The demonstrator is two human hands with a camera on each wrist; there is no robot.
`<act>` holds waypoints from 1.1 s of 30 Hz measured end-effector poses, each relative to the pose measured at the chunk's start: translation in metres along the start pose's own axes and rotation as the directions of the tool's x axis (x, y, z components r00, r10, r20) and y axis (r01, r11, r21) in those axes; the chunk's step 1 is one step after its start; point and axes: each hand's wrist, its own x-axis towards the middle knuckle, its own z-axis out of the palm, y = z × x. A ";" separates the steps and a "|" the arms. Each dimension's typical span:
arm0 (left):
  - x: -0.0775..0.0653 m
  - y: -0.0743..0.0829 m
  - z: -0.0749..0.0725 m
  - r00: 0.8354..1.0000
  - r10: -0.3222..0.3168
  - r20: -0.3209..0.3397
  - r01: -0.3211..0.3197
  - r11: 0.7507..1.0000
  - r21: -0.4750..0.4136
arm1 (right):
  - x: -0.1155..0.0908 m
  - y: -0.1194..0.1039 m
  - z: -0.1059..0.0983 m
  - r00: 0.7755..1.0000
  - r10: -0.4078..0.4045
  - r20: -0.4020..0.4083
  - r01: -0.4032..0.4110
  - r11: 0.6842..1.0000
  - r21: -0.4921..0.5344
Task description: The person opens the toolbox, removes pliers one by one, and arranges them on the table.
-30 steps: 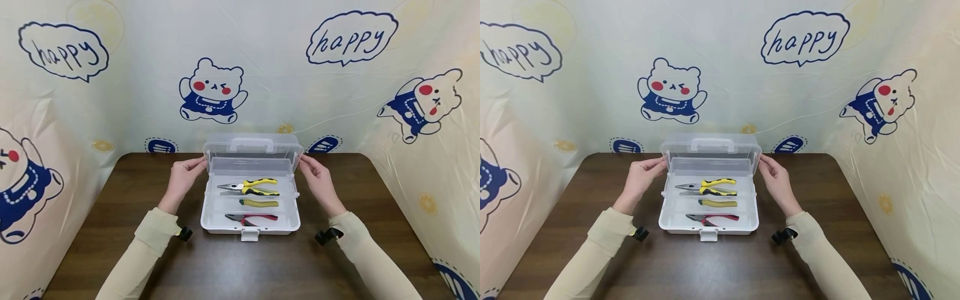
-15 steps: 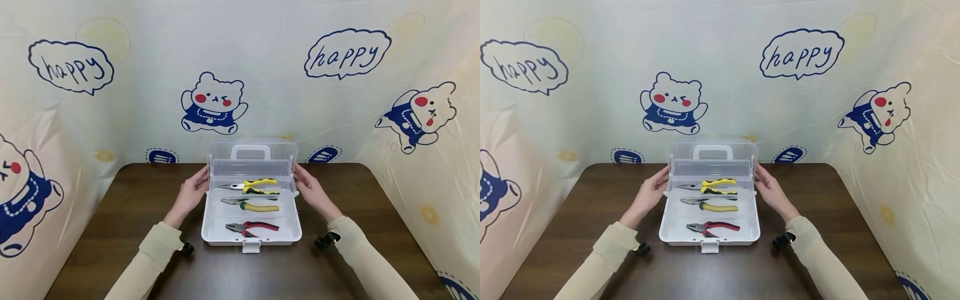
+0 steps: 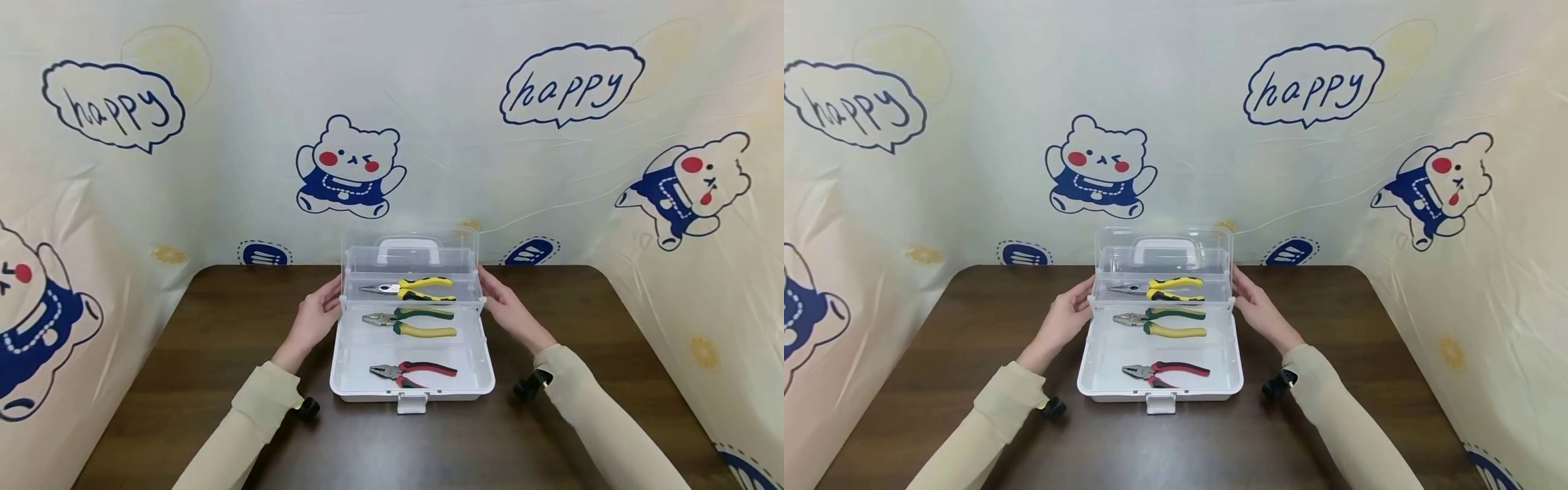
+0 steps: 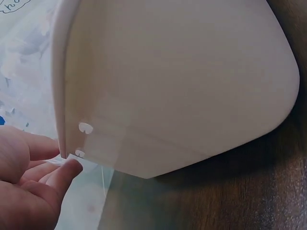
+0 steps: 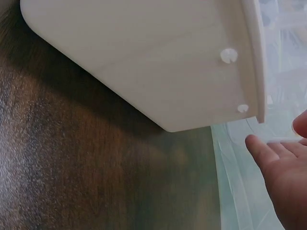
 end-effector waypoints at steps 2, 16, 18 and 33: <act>0.000 -0.001 0.000 1.000 -0.010 0.016 0.010 1.000 -0.011 | 0.000 0.001 0.000 1.000 -0.005 0.004 0.005 1.000 0.003; -0.008 -0.010 -0.003 0.995 0.021 0.100 -0.014 0.998 -0.066 | 0.001 0.001 0.000 1.000 0.014 0.013 -0.014 1.000 -0.028; -0.009 -0.009 -0.004 0.994 0.014 0.107 -0.008 0.998 -0.055 | 0.001 0.001 0.001 1.000 0.016 0.014 -0.015 0.999 -0.038; -0.015 -0.016 -0.004 0.990 0.046 0.133 -0.037 0.997 -0.068 | -0.001 0.011 0.004 0.996 0.085 -0.023 -0.087 0.989 -0.118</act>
